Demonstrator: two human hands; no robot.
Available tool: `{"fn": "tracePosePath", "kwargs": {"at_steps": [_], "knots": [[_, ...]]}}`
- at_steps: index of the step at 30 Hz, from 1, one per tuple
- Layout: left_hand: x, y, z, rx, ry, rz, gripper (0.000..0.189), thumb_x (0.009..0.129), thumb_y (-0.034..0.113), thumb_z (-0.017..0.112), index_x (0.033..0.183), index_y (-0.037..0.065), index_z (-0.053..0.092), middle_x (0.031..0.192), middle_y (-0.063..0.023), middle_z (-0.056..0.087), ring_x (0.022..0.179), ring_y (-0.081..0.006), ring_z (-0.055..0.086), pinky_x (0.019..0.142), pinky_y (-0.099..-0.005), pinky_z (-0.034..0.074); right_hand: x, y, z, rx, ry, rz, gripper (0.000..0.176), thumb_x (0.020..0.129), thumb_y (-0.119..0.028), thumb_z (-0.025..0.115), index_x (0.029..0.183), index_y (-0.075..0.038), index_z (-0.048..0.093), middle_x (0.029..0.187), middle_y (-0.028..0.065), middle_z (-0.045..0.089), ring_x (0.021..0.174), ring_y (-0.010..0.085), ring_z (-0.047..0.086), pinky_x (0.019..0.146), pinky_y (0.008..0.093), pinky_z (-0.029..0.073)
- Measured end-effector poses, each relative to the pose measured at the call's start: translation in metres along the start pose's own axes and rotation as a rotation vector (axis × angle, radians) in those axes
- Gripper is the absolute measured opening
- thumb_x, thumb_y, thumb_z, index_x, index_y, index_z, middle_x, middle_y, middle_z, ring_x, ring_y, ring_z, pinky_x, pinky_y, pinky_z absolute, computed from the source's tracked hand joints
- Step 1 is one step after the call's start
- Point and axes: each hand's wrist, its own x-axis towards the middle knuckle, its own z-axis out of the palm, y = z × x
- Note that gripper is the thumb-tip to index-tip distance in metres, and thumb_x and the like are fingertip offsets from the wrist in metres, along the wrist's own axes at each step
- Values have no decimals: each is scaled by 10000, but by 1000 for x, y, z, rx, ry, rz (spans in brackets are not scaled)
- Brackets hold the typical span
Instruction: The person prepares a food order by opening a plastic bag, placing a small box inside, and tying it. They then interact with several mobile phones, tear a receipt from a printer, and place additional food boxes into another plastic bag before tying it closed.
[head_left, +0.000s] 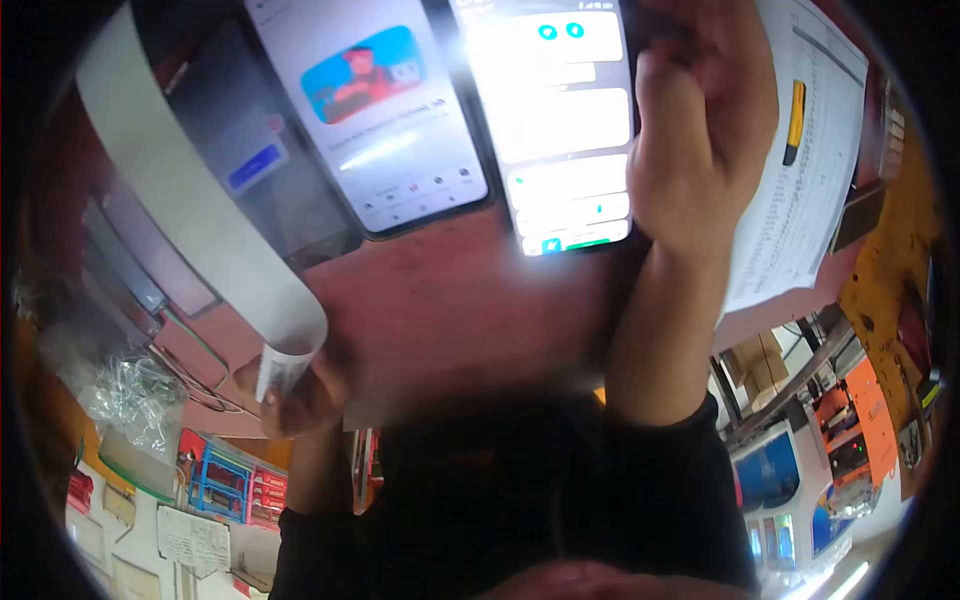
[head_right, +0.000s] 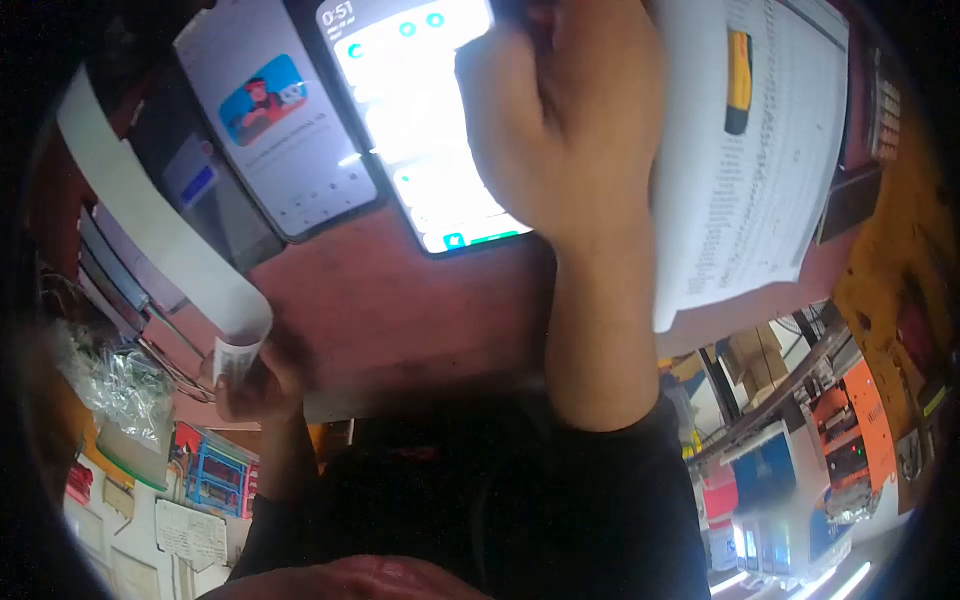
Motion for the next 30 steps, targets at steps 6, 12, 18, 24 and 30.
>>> {"fn": "tracePosePath", "kwargs": {"at_steps": [6,12,18,24,30], "knots": [[-18,-5,-11,113,-30,-88,629,762,-26,652,1189,49,196,1108,-274,398,934,-430,575,777,-382,562,-51,-49,-28,-539,-85,-36,387,751,-43,401,1076,90,562,1165,262,514,1102,317,519,947,366,415],[4,1,-10,109,-70,-43,611,781,21,644,1195,51,195,1069,-269,418,845,-361,580,652,-355,548,-98,-54,-42,-536,-84,-33,373,673,-65,463,992,22,636,1192,266,485,1097,320,505,930,358,405],[7,-1,-10,152,-106,5,629,785,22,636,1222,55,185,1046,-263,428,812,-341,574,610,-347,534,-91,-74,-43,-698,-246,28,388,743,-110,474,1072,55,599,1233,291,434,1186,369,456,1014,404,363],[2,-2,-11,1,-85,-40,641,764,10,680,1211,21,221,1143,-226,409,961,-348,573,784,-407,556,-98,-62,-46,-666,-222,22,354,763,-131,472,1036,49,607,1229,290,432,1186,365,449,1000,414,369],[4,-1,-10,57,-91,-32,624,777,-3,648,1213,51,205,1092,-245,421,884,-341,579,706,-371,544,-98,-62,-45,-632,-212,-16,322,776,-135,461,998,43,611,1224,293,432,1185,375,447,1015,423,358]]}}
